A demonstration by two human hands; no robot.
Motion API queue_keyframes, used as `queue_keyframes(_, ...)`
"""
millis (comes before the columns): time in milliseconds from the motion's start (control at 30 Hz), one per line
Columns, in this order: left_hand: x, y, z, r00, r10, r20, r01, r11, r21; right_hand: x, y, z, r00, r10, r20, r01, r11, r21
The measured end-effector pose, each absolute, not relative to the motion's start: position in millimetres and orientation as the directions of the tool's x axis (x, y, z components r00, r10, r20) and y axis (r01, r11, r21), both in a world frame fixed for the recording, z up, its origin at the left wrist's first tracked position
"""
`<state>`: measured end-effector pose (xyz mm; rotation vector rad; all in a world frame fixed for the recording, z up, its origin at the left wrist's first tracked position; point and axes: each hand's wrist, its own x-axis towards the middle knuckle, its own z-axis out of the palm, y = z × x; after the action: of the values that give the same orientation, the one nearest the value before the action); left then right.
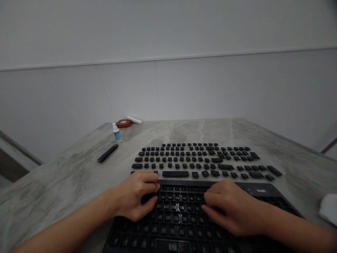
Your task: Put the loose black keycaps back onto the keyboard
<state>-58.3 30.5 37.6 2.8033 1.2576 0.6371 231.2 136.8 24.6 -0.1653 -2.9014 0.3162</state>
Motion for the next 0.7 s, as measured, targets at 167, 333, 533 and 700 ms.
queue_keyframes(167, -61, 32, 29, 0.562, 0.697, 0.445, 0.729, -0.672, 0.132, 231, 136, 25, -0.97, 0.135, 0.204, 0.09, 0.973, -0.213)
queue_keyframes(333, -68, 35, 23, 0.603, 0.626, 0.494, 0.665, -0.737, 0.121, 234, 137, 25, -0.969, 0.13, 0.212, 0.082, 0.972, -0.22)
queue_keyframes(533, -82, 43, 30, 0.674, 0.614, 0.412, 0.598, -0.78, 0.184, 235, 138, 26, -0.964, 0.125, 0.234, 0.072, 0.973, -0.221)
queue_keyframes(700, -90, 41, 39, 0.677, 0.651, 0.343, 0.614, -0.757, 0.225, 234, 138, 27, -0.961, 0.116, 0.251, 0.058, 0.972, -0.227)
